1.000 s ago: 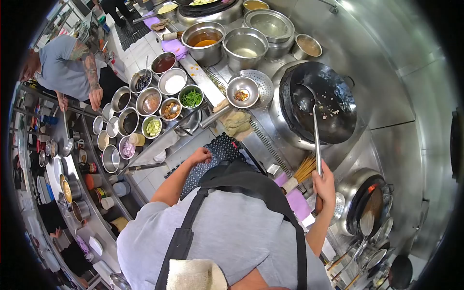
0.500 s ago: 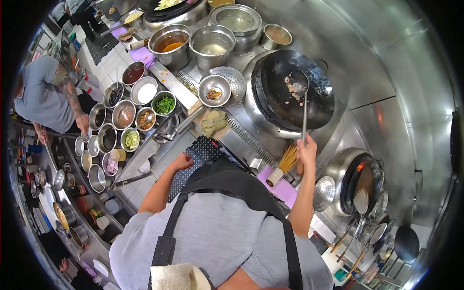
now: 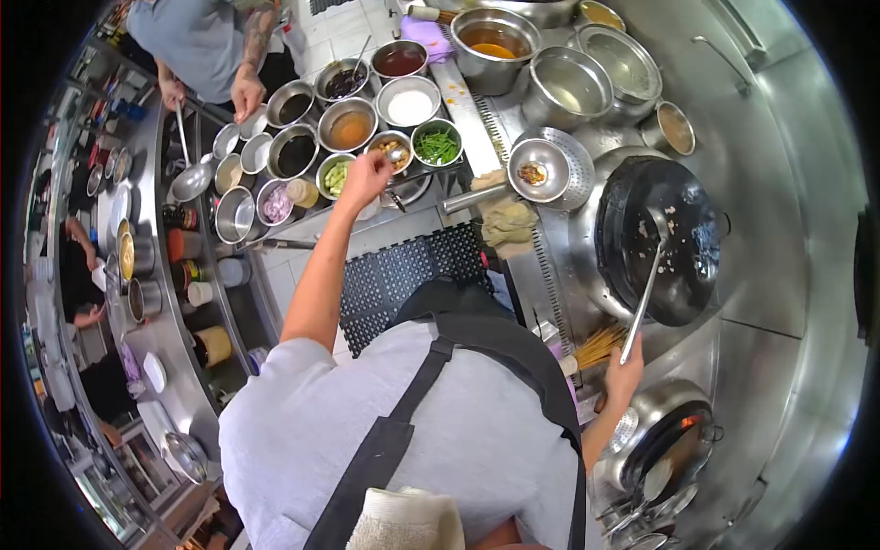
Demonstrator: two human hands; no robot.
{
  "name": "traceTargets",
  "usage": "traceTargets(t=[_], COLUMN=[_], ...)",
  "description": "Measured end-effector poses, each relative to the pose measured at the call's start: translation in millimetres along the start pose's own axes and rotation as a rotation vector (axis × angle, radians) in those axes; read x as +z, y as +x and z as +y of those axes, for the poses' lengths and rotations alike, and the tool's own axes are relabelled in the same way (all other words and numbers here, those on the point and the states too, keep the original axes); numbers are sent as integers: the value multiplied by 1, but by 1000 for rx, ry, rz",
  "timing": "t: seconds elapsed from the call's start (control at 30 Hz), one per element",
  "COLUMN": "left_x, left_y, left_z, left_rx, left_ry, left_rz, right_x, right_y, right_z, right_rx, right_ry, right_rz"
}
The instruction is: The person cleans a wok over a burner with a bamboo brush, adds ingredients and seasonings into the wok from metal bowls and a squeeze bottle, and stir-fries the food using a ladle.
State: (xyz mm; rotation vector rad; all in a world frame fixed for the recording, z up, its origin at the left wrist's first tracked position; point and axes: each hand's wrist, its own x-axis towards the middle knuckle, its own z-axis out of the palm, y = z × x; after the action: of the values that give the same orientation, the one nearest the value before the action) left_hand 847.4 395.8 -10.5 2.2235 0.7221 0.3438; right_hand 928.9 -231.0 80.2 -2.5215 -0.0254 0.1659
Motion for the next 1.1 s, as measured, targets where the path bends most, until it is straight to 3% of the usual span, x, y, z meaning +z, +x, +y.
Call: traceTargets(t=[0.03,0.1,0.17,0.3,0.47,0.67,0.9,1.03,1.1], left_x=[0,-4,-8,8,12,14,7,-2,-9], left_y=[6,12,17,30,16,13,0,-11,-14], left_z=[-5,-17,-30,-65,-50,-60,-88,-86,-87], left_rx=[55,-65,-187,-237,55,-104,-571,-643,-609], left_ry=[232,387,541,469,505,205,-480,-738,-725], left_rz=[232,241,243,92,89,31,-167,-155,-152], right_x=[-8,-19,-9,-22,-22,1,35,58,71], right_y=[-1,-3,-9,-18,-18,-6,8,16,19], right_z=[-7,-19,-33,-80,-122,-162,-192,-205,-214], right_rx=[66,208,205,193,135,98,94,79,95], right_ry=[141,422,683,907,956,932,954,923,929], right_rz=[-50,-148,-122,-183,-303,-476,-758,-919,-998])
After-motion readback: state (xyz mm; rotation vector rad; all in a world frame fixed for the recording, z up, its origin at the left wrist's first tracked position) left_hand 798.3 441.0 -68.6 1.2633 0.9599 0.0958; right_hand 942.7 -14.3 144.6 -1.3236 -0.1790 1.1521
